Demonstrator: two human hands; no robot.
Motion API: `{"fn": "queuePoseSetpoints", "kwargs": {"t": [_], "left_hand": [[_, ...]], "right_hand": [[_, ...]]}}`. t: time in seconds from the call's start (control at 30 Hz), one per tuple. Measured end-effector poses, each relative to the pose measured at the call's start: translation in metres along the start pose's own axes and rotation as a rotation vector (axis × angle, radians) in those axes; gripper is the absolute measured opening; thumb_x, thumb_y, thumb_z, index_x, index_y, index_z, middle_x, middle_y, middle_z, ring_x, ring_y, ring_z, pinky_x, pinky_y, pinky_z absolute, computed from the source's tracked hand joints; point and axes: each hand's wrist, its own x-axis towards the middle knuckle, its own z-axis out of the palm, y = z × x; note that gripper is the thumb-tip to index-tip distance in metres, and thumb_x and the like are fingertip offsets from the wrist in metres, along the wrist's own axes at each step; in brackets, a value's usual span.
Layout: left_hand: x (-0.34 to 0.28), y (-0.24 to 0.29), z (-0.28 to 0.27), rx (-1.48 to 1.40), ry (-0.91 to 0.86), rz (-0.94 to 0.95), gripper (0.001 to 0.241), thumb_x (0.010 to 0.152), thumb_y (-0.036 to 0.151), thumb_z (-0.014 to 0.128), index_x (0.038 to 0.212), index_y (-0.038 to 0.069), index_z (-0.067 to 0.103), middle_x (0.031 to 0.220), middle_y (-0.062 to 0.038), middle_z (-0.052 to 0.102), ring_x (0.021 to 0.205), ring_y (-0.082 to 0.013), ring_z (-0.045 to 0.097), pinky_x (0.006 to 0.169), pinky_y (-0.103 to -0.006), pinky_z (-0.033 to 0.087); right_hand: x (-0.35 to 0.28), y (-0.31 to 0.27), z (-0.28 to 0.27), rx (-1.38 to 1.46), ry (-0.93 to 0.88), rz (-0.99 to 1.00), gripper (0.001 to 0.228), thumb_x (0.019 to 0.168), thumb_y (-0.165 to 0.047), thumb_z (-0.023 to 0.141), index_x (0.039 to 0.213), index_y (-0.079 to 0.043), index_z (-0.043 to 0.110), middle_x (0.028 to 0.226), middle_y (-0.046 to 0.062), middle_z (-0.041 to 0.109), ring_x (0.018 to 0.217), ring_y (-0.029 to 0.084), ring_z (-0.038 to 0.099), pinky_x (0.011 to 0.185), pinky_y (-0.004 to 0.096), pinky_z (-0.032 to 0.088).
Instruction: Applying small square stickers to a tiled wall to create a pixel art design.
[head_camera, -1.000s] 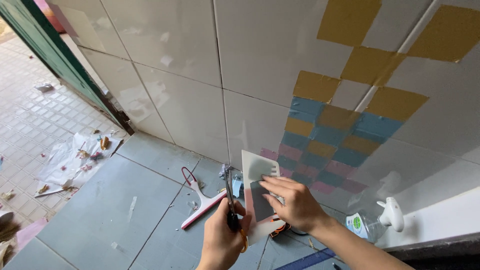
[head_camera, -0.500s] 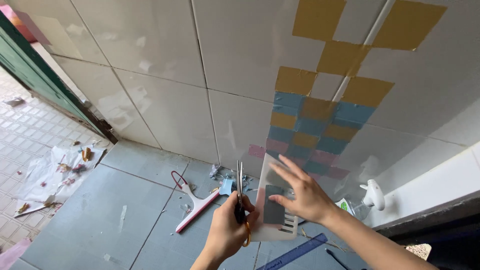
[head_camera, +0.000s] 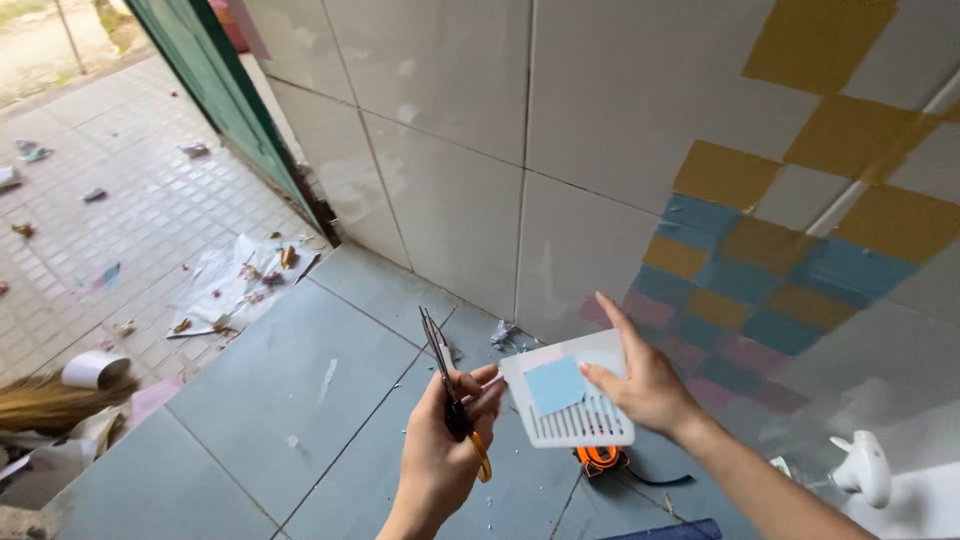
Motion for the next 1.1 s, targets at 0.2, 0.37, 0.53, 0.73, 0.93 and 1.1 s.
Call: {"fn": "queuePoseSetpoints", "kwargs": {"t": [0.2, 0.37, 0.53, 0.73, 0.93, 1.1], "left_hand": [[-0.02, 0.018, -0.001, -0.295, 0.278, -0.208, 0.027, 0.082, -0.01, 0.072, 0.101, -0.001, 0.055, 0.129, -0.023, 0.075, 0.1, -0.0267, 0.078, 0.083, -0.0404, 0.069], [-0.034, 0.024, -0.003, -0.559, 0.448, -0.342, 0.029, 0.086, -0.012, 0.072, 0.105, -0.004, 0.052, 0.122, -0.024, 0.071, 0.086, -0.0338, 0.069, 0.076, -0.0434, 0.063], [-0.046, 0.029, -0.01, -0.841, 0.488, -0.471, 0.041, 0.088, -0.014, 0.063, 0.126, -0.005, 0.05, 0.121, -0.026, 0.066, 0.092, -0.034, 0.068, 0.074, -0.0416, 0.062], [-0.05, 0.059, -0.014, -0.45, 0.449, -0.492, 0.048, 0.084, 0.008, 0.074, 0.129, -0.004, 0.059, 0.129, -0.019, 0.063, 0.103, -0.0308, 0.07, 0.086, -0.0386, 0.064], [-0.062, 0.013, -0.036, 0.602, 0.362, -0.138, 0.071, 0.07, 0.009, 0.087, 0.129, 0.02, 0.05, 0.103, -0.003, 0.08, 0.058, -0.0138, 0.076, 0.056, -0.0317, 0.06], [-0.052, 0.006, -0.031, 0.793, 0.274, -0.155, 0.078, 0.068, 0.005, 0.09, 0.126, 0.02, 0.04, 0.101, -0.003, 0.072, 0.073, -0.0123, 0.074, 0.067, -0.0338, 0.061]], "right_hand": [[-0.027, -0.039, 0.048, -0.005, -0.185, -0.441, 0.101, 0.081, -0.003, 0.068, 0.159, -0.029, 0.01, 0.133, 0.014, 0.073, 0.06, 0.021, 0.071, 0.052, 0.037, 0.056], [-0.037, -0.072, 0.071, 0.119, -0.202, -0.729, 0.04, 0.085, 0.004, 0.061, 0.124, 0.002, 0.066, 0.131, 0.018, 0.07, 0.112, 0.029, 0.076, 0.09, 0.033, 0.065], [-0.033, -0.064, 0.089, 0.117, -0.093, -0.855, 0.038, 0.074, 0.002, 0.073, 0.112, 0.0, 0.074, 0.125, 0.011, 0.075, 0.092, 0.019, 0.081, 0.074, 0.025, 0.067], [-0.022, -0.077, 0.104, 0.26, -0.097, -0.428, 0.028, 0.069, -0.006, 0.084, 0.097, -0.01, 0.085, 0.077, 0.002, 0.086, 0.054, 0.004, 0.068, 0.048, 0.02, 0.059], [0.012, -0.074, 0.107, 1.053, -0.396, 0.514, 0.048, 0.087, 0.015, 0.061, 0.135, 0.008, 0.066, 0.118, 0.032, 0.069, 0.091, 0.032, 0.064, 0.083, 0.04, 0.056], [0.013, -0.076, 0.092, 1.12, -0.668, 0.569, 0.079, 0.071, 0.019, 0.046, 0.147, 0.0, 0.056, 0.127, 0.029, 0.055, 0.104, 0.038, 0.058, 0.087, 0.048, 0.052]]}}
